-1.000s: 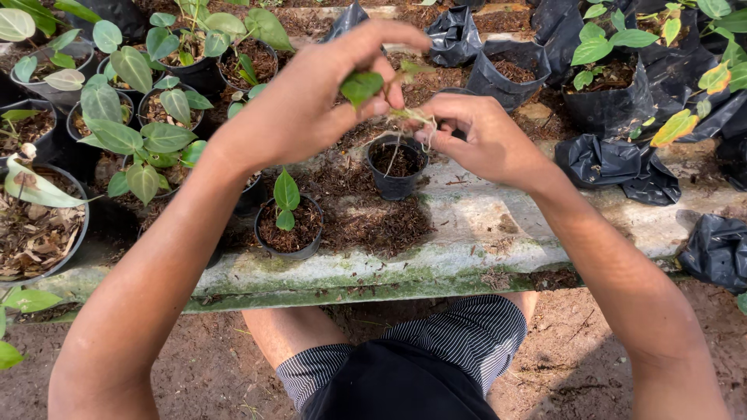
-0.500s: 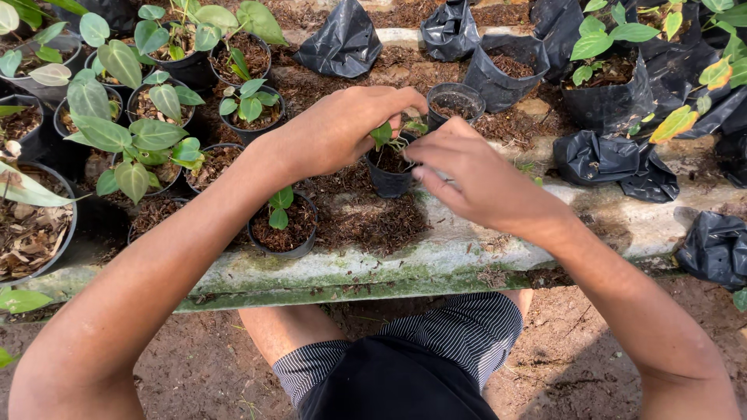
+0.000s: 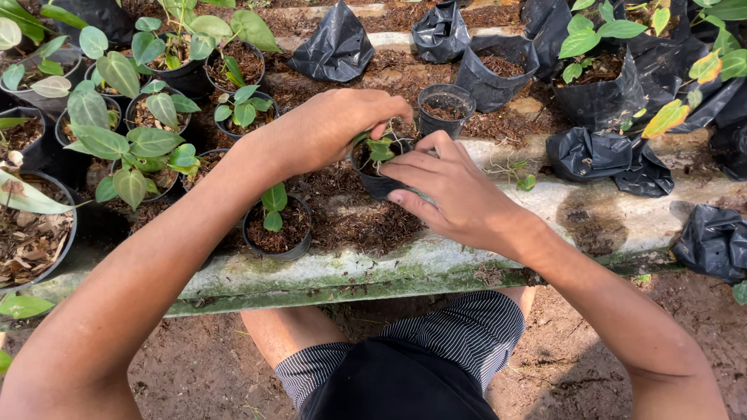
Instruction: The person removes small plants from black plastic bags and pots them into small black plastic containers using soil. They place the potted plants on a wooden plank among other potted plants.
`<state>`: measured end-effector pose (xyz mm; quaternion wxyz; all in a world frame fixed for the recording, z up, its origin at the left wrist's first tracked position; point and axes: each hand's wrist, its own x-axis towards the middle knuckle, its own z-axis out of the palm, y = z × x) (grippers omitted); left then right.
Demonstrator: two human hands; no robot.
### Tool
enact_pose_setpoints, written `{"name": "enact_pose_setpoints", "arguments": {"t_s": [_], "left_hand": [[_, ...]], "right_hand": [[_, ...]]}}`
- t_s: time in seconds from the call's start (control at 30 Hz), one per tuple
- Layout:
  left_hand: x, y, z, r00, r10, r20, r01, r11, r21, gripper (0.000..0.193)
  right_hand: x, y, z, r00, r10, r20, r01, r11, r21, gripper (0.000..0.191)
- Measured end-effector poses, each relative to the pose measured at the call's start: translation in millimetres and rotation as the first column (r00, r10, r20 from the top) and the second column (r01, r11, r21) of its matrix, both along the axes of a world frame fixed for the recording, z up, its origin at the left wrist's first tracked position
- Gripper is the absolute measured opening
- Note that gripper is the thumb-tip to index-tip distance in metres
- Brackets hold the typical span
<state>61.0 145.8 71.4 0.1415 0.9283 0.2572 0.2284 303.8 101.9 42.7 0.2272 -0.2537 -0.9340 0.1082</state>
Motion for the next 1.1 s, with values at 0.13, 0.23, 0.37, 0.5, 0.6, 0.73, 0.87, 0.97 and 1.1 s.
{"name": "enact_pose_setpoints", "arguments": {"t_s": [0.13,0.23,0.37,0.5,0.6,0.73,0.87,0.97,1.1], "left_hand": [[-4,-3,3,0.999,-0.048,0.002,0.048,0.999,0.021,0.049],[-7,-7,4,0.999,-0.026,-0.032,0.026,1.000,0.012,0.049],[-3,-9,2,0.992,0.033,-0.125,-0.031,0.999,0.018,0.044],[-3,-14,4,0.996,-0.057,-0.065,0.062,0.995,0.080,0.051],[-4,-16,6,0.991,0.008,-0.136,-0.008,1.000,0.004,0.055],[-2,-13,5,0.993,0.021,-0.119,-0.022,1.000,-0.010,0.050],[0,-7,-3,0.995,0.046,-0.085,-0.044,0.999,0.020,0.047],[2,-2,-10,0.999,0.026,0.039,-0.028,0.999,0.042,0.033],[3,-2,-16,0.996,0.046,0.070,-0.058,0.984,0.168,0.034]], "right_hand": [[5,11,3,0.999,-0.042,0.029,0.043,0.999,-0.022,0.029],[15,26,7,0.994,-0.103,-0.036,0.102,0.994,-0.046,0.026],[10,42,-4,0.994,-0.027,-0.110,0.018,0.997,-0.077,0.048],[3,45,-16,1.000,-0.017,-0.020,0.016,0.999,-0.052,0.047],[1,40,-18,0.997,0.019,0.071,-0.015,0.998,-0.057,0.045],[3,38,-13,0.999,0.027,0.034,-0.024,0.996,-0.080,0.047],[2,38,-9,0.986,-0.053,0.155,0.070,0.992,-0.105,0.044],[3,36,-6,0.990,-0.007,0.138,0.021,0.995,-0.097,0.044],[7,31,-1,0.998,-0.066,-0.006,0.066,0.997,0.036,0.038]]}}
